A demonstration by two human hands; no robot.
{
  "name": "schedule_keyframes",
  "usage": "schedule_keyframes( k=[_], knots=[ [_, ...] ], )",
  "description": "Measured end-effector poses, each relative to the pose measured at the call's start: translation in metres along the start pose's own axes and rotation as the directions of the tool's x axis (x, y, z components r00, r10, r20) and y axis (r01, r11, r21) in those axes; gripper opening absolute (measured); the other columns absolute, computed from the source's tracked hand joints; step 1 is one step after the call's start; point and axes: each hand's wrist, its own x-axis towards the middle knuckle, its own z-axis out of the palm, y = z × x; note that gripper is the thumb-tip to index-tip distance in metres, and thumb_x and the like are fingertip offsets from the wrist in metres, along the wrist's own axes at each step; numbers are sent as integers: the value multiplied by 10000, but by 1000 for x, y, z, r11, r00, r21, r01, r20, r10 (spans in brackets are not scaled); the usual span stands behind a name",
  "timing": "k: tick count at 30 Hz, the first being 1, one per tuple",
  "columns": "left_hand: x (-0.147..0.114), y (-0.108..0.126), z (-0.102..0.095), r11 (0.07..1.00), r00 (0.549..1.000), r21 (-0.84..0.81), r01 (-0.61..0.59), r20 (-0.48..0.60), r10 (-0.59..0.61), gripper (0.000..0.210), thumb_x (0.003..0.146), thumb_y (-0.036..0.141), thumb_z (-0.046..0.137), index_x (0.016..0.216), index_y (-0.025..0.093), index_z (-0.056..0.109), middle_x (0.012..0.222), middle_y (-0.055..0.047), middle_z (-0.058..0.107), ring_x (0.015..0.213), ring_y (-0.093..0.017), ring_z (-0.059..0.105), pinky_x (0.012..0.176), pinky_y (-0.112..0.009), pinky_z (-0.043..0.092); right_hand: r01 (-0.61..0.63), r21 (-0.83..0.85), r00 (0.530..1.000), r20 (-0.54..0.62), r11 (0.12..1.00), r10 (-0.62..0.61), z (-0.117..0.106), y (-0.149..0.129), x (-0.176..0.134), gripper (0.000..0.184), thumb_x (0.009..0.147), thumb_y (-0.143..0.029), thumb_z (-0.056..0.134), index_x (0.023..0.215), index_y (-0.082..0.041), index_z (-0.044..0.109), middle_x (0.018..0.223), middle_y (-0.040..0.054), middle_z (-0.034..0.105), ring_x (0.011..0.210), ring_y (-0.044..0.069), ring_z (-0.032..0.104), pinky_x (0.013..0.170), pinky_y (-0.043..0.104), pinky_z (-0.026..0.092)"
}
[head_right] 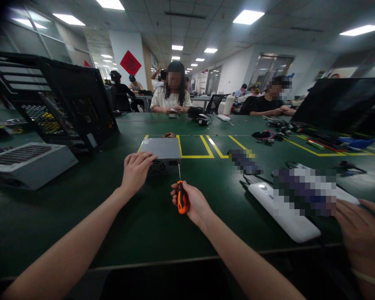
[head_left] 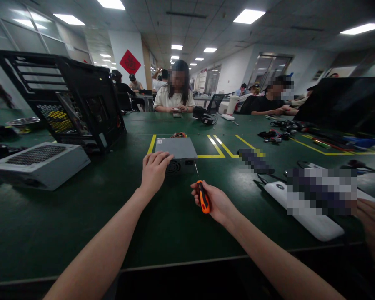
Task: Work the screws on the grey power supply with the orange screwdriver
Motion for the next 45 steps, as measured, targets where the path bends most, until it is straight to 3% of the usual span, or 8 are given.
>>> schedule_keyframes(
  k=[5, 9, 14, 20, 26, 31, 38, 45],
  knots=[
    [0, 17, 1, 990, 983, -8, -141, 120, 141, 442, 862, 101, 365, 1287, 215, 407, 1305, -48, 470, 1225, -188, 380, 1052, -400, 253, 12, 46, 999, -40, 999, -11, -2, -2, 2, 157, 849, -226, 482, 772, -112, 558, 608, 13, 547, 456, 43, 474, 390, 122, 383],
    [1, 22, 2, 994, 984, -31, -106, 141, 109, 428, 862, 129, 374, 1283, 201, 409, 1289, -63, 473, 1211, -199, 389, 1046, -394, 274, 29, 37, 998, -60, 999, -26, -3, -2, 1, 80, 802, -150, 544, 735, -106, 545, 636, 18, 561, 496, 47, 508, 425, 122, 419],
    [1, 23, 0, 994, 987, -58, -88, 128, 95, 441, 843, 141, 403, 1279, 215, 410, 1272, -80, 480, 1201, -221, 400, 1030, -431, 296, -59, 74, 998, -7, 996, 59, -1, -4, -2, 288, 898, -272, 374, 862, -80, 586, 638, 35, 554, 479, 50, 499, 403, 128, 418],
    [1, 24, -2, 995, 987, -74, -72, 136, 82, 444, 837, 140, 411, 1275, 210, 413, 1271, -79, 476, 1206, -214, 392, 1041, -416, 284, 0, 87, 999, -36, 996, 3, -3, -3, -3, 74, 798, -166, 554, 743, -117, 553, 632, 11, 555, 463, 30, 472, 362, 93, 354],
    [2, 24, -2, 994, 988, -85, -65, 137, 76, 473, 819, 132, 432, 1282, 222, 403, 1270, -76, 476, 1201, -216, 395, 1042, -421, 286, -61, 118, 998, 0, 991, 61, -3, -3, -4, 267, 890, -269, 391, 841, -100, 592, 623, 30, 555, 460, 49, 487, 377, 120, 397],
    [1, 24, -1, 995, 986, -77, -68, 144, 79, 457, 828, 138, 421, 1279, 209, 405, 1274, -76, 468, 1209, -213, 383, 1053, -407, 271, -11, 115, 1000, -15, 993, 13, -4, -3, -3, 109, 812, -193, 537, 737, -116, 552, 609, 11, 547, 433, 28, 448, 339, 93, 328],
    [1, 24, 0, 994, 988, -83, -66, 130, 77, 458, 826, 140, 422, 1278, 214, 405, 1273, -78, 468, 1207, -220, 387, 1044, -421, 279, -68, 128, 998, 26, 989, 65, -3, -5, -5, 292, 892, -291, 385, 839, -85, 585, 613, 29, 546, 439, 39, 465, 357, 110, 368],
    [1, 24, -1, 994, 987, -86, -64, 140, 76, 472, 823, 135, 420, 1288, 213, 394, 1276, -83, 465, 1209, -226, 387, 1042, -430, 276, -19, 120, 999, -24, 993, 22, -5, -2, -3, 105, 817, -199, 529, 755, -116, 548, 634, 27, 570, 465, 42, 488, 375, 108, 386]
  ],
)
